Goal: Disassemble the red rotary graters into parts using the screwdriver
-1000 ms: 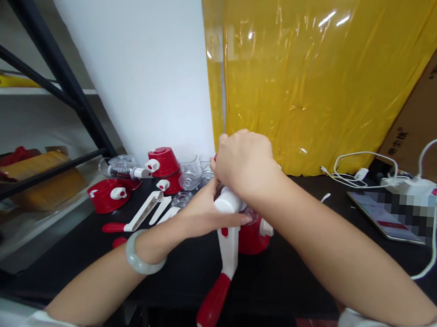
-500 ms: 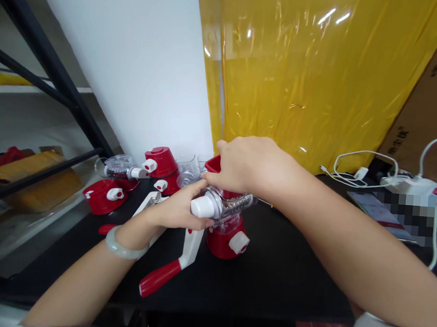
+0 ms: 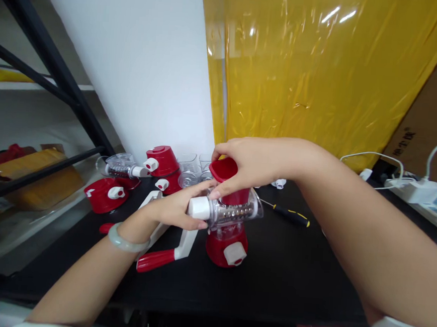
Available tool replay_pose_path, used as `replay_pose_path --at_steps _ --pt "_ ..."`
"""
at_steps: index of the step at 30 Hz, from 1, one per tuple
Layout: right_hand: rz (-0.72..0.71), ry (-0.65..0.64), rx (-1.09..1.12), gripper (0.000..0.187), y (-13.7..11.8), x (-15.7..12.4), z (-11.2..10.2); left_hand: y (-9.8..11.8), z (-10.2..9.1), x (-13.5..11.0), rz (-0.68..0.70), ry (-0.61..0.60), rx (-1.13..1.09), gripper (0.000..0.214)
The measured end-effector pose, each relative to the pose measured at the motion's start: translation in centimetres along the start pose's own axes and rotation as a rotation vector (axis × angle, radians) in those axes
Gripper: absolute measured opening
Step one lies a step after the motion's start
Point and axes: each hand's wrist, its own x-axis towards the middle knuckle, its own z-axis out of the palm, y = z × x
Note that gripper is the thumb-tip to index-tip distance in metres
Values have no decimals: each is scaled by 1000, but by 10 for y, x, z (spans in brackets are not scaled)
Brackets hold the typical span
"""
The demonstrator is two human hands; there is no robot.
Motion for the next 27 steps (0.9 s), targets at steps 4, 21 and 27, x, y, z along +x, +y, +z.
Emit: replay_pose_path --at_steps 4,21,27 --pt "0 7 36 67 3 -1 1 11 6 -9 -52 54 34 95" --pt "5 82 88 67 11 -1 12 -6 19 -111 -563 427 307 38" --pt "12 64 94 67 10 0 13 -36 7 -125 -748 519 669 38"
